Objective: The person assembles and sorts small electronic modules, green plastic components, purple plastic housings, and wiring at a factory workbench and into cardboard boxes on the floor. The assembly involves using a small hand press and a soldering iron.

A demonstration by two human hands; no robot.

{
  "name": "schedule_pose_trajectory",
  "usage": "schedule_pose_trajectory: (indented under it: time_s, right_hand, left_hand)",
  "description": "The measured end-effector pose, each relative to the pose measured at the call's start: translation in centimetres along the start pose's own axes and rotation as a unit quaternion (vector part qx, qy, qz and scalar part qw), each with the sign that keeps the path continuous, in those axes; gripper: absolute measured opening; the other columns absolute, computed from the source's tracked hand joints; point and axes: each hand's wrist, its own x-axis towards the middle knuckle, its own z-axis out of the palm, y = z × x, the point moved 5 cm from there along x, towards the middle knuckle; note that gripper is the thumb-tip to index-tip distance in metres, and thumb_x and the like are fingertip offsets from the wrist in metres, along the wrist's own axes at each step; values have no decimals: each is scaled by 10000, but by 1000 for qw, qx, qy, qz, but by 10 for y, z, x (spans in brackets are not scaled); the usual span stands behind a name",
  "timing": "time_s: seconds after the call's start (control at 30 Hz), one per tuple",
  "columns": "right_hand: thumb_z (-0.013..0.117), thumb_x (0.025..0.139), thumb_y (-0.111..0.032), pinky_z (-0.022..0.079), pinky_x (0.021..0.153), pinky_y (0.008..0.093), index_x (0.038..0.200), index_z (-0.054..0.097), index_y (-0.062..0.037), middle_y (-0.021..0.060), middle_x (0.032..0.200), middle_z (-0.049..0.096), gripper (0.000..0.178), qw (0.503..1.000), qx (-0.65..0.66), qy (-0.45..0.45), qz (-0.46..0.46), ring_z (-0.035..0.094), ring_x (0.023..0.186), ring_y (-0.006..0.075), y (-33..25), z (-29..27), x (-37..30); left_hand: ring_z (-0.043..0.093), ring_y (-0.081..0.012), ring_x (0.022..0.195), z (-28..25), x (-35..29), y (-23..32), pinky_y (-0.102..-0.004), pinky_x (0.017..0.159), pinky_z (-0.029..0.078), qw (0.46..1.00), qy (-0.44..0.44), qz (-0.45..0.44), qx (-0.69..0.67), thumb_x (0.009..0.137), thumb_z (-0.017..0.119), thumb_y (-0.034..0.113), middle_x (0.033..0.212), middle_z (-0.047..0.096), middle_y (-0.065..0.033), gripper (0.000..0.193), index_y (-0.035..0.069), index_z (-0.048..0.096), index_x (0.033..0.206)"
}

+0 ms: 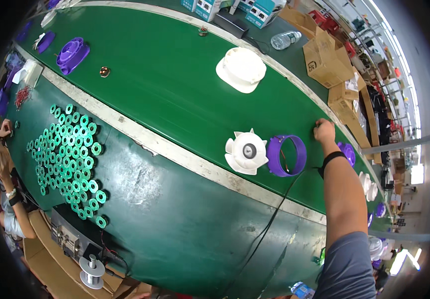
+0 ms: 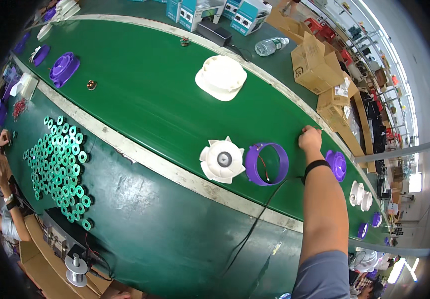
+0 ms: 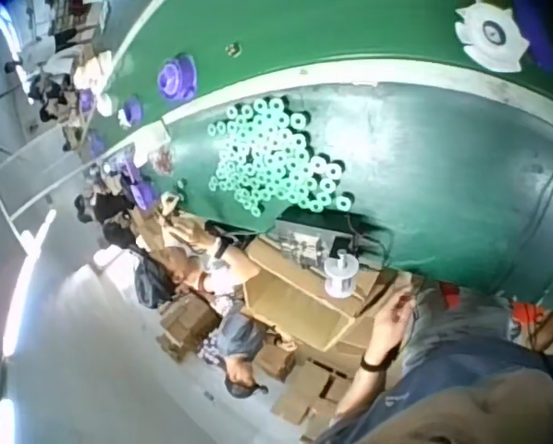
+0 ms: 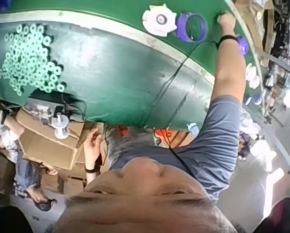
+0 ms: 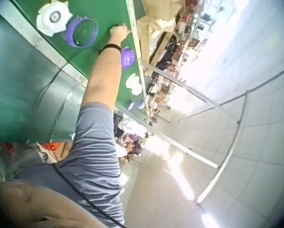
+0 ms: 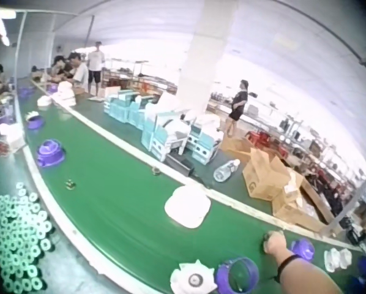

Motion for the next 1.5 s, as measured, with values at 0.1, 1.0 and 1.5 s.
schedule_pose_trajectory:
  time_s: [0.1,1.0,1.5]
  right_hand:
    - [642,820,-124,497,905,460,1021,685,-57,202,1017,692,217,989,39,126,-71,604,1063,388,-31,-46,10]
    - [638,890,-230,491,977,434,1150,690,-76,212,1127,684,306,954,123,72,-265,622,1120,358,-446,-88,94]
    - [708,777,-121,460,978,413,1037,718,-53,168,1099,636,268,790,255,51,-555,590,1105,310,-563,-148,-136]
  left_hand:
    - [639,-169,979,2,19,6,-298,873,518,998,-19,55,-20,947,640,51,1094,679,-86,285,1,624,1227]
    - [635,-138,516,21,101,-12,-273,454,526,960,-18,-113,-255,990,614,340,673,685,-90,386,0,696,827]
    - [655,-143,520,13,101,6,-256,515,526,969,-18,-39,-245,1000,597,290,648,702,-103,387,-35,716,827]
